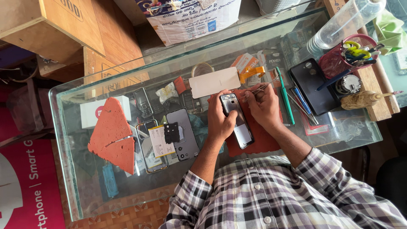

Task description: The person is repairing a mobile phone by using tweezers to adjust internal components and a brush to clean the device's chassis.

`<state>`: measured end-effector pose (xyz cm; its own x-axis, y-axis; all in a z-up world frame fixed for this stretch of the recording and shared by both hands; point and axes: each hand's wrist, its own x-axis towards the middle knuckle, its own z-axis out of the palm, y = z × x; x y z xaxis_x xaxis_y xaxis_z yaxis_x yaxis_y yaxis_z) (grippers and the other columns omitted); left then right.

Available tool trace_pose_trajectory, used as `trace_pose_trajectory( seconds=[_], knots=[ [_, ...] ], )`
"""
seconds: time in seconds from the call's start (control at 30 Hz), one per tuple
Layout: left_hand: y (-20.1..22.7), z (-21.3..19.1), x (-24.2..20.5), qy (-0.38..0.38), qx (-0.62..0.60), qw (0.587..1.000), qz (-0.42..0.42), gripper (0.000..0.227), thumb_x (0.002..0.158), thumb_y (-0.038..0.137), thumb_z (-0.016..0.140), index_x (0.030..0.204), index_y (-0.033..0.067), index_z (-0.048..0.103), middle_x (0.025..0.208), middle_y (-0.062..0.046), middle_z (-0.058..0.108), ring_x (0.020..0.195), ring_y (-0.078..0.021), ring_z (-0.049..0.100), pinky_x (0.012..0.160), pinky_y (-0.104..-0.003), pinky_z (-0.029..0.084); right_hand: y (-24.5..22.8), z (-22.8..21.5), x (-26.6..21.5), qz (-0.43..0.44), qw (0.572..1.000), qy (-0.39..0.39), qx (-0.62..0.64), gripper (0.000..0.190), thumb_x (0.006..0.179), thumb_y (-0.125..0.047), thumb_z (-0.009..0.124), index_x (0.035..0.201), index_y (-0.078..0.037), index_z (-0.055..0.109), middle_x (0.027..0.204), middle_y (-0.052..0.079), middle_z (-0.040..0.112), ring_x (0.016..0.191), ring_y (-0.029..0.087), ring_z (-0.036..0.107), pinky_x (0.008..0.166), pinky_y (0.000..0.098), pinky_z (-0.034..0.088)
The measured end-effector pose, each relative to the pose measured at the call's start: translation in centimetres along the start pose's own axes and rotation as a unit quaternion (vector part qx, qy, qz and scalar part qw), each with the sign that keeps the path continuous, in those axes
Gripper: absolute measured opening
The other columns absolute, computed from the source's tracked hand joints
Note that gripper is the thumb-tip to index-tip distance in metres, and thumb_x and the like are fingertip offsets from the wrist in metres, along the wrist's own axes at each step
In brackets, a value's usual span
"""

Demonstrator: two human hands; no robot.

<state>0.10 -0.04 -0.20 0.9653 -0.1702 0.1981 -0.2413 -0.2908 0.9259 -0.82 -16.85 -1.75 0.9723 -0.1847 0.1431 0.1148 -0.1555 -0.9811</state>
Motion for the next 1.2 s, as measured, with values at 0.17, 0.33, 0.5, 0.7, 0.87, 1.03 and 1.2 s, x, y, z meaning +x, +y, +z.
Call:
trace_pose_trajectory(
  seconds=[0.17, 0.33, 0.5, 0.7, 0.87, 1.03, 1.2],
  knots=[
    [0.0, 0.0, -0.1, 0.005, -0.008, 1.000, 0.000, 0.057, 0.075, 0.005, 0.060, 0.131, 0.0008, 0.055, 0.129, -0.018, 0.064, 0.123, -0.0344, 0.059, 0.111, -0.046, 0.046, -1.7, -0.1, -0.7, -0.013, 0.997, 0.000, -0.078, 0.019, 0.103, -0.003, 0.064, 0.112, 0.001, 0.048, 0.101, 0.012, 0.078, 0.091, 0.015, 0.077, 0.071, 0.0243, 0.059],
    [-0.1, 0.1, -0.1, 0.012, 0.006, 1.000, 0.010, 0.055, 0.077, 0.003, 0.063, 0.132, 0.0002, 0.055, 0.129, -0.018, 0.065, 0.123, -0.0352, 0.059, 0.111, -0.046, 0.046, -2.4, -0.3, -1.6, -0.022, 0.992, 0.004, -0.128, 0.019, 0.102, -0.006, 0.066, 0.109, 0.000, 0.049, 0.100, 0.011, 0.079, 0.087, 0.015, 0.078, 0.067, 0.0257, 0.057],
    [-0.3, 0.2, -0.1, 0.016, 0.008, 1.000, 0.016, 0.053, 0.080, 0.003, 0.064, 0.132, 0.0000, 0.055, 0.129, -0.018, 0.065, 0.123, -0.0349, 0.059, 0.112, -0.046, 0.046, -2.3, -0.8, -2.8, -0.020, 0.989, -0.002, -0.146, 0.018, 0.102, -0.005, 0.066, 0.107, 0.000, 0.049, 0.100, 0.012, 0.080, 0.086, 0.016, 0.078, 0.066, 0.0262, 0.057],
    [-0.5, 0.3, -0.3, 0.015, -0.027, 1.000, 0.002, 0.056, 0.079, 0.004, 0.061, 0.134, -0.0007, 0.054, 0.130, -0.019, 0.064, 0.124, -0.0338, 0.062, 0.112, -0.045, 0.047, -1.7, -1.7, -4.9, -0.061, 0.988, -0.006, -0.140, 0.020, 0.102, -0.002, 0.065, 0.109, 0.001, 0.047, 0.101, 0.015, 0.078, 0.092, 0.019, 0.079, 0.074, 0.0275, 0.061],
    [-0.8, 0.4, -0.4, 0.019, -0.014, 1.000, 0.011, 0.057, 0.078, 0.005, 0.061, 0.134, -0.0012, 0.054, 0.130, -0.020, 0.064, 0.124, -0.0349, 0.061, 0.112, -0.045, 0.047, -2.1, -2.4, -6.8, -0.052, 0.987, -0.010, -0.149, 0.019, 0.102, -0.001, 0.064, 0.108, 0.002, 0.046, 0.100, 0.016, 0.079, 0.092, 0.019, 0.079, 0.075, 0.0286, 0.061],
    [-0.9, 0.4, -0.4, 0.021, -0.017, 0.999, 0.024, 0.056, 0.078, 0.005, 0.062, 0.134, -0.0011, 0.054, 0.129, -0.019, 0.064, 0.123, -0.0348, 0.061, 0.112, -0.045, 0.047, -2.5, -3.1, -8.5, -0.050, 0.988, -0.024, -0.147, 0.018, 0.102, 0.000, 0.063, 0.108, 0.002, 0.047, 0.099, 0.017, 0.078, 0.097, 0.021, 0.079, 0.077, 0.0294, 0.063],
    [-0.8, 0.5, -0.4, 0.025, -0.021, 0.999, 0.022, 0.055, 0.078, 0.005, 0.062, 0.132, -0.0006, 0.055, 0.125, -0.018, 0.065, 0.119, -0.0332, 0.062, 0.109, -0.044, 0.049, -3.0, -3.9, -10.2, -0.031, 0.990, -0.040, -0.132, 0.017, 0.102, 0.000, 0.062, 0.109, 0.003, 0.047, 0.090, 0.015, 0.077, 0.100, 0.021, 0.079, 0.077, 0.0287, 0.062]
  ],
)
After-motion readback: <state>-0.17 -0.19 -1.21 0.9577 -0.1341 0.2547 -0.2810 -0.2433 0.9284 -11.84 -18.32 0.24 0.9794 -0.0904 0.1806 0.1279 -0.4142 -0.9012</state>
